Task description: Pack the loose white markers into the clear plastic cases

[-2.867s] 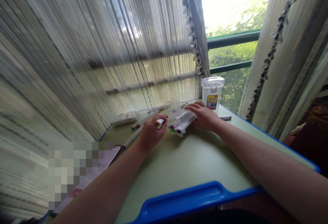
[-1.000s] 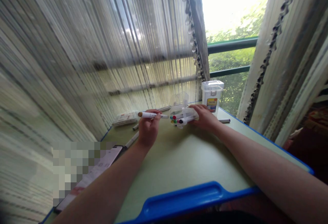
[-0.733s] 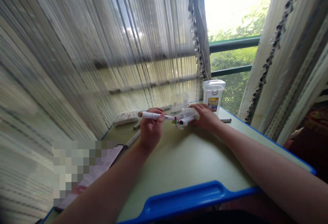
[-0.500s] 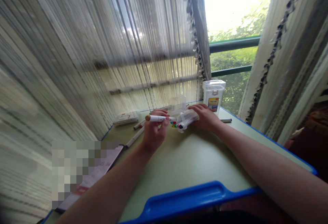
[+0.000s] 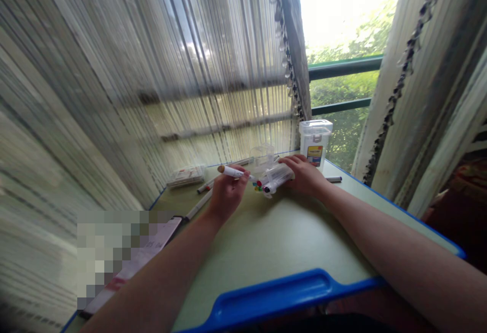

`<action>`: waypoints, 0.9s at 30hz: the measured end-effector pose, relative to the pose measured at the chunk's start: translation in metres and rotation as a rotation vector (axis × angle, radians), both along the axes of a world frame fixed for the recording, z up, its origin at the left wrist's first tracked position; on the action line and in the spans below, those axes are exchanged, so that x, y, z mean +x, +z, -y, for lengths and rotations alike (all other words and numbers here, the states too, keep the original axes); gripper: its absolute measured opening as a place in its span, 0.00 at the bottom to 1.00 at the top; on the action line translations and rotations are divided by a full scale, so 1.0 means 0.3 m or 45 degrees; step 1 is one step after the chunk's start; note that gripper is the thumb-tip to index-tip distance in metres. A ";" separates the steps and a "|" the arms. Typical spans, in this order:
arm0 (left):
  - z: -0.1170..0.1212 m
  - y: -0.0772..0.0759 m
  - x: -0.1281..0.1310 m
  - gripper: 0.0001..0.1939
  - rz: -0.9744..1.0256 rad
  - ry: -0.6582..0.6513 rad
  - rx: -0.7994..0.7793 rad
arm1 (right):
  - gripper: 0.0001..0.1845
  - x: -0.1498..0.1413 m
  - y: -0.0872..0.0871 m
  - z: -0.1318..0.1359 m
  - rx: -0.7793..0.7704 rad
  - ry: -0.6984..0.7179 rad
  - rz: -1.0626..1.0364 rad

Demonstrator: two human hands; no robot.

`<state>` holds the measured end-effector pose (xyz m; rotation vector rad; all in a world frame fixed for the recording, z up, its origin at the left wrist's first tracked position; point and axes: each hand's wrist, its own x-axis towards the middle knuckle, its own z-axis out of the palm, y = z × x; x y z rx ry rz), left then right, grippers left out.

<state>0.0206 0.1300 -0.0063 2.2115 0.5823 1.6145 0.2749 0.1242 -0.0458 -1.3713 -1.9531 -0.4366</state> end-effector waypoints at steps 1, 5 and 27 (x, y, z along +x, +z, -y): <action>0.000 0.001 0.001 0.07 -0.028 -0.021 -0.008 | 0.32 -0.001 0.000 0.001 0.004 0.004 0.010; -0.004 0.002 -0.005 0.10 -0.180 -0.069 0.013 | 0.31 -0.004 -0.001 0.003 0.009 0.002 0.052; -0.043 -0.025 0.001 0.18 0.022 -0.118 -0.318 | 0.32 0.008 -0.031 -0.031 0.003 -0.016 -0.098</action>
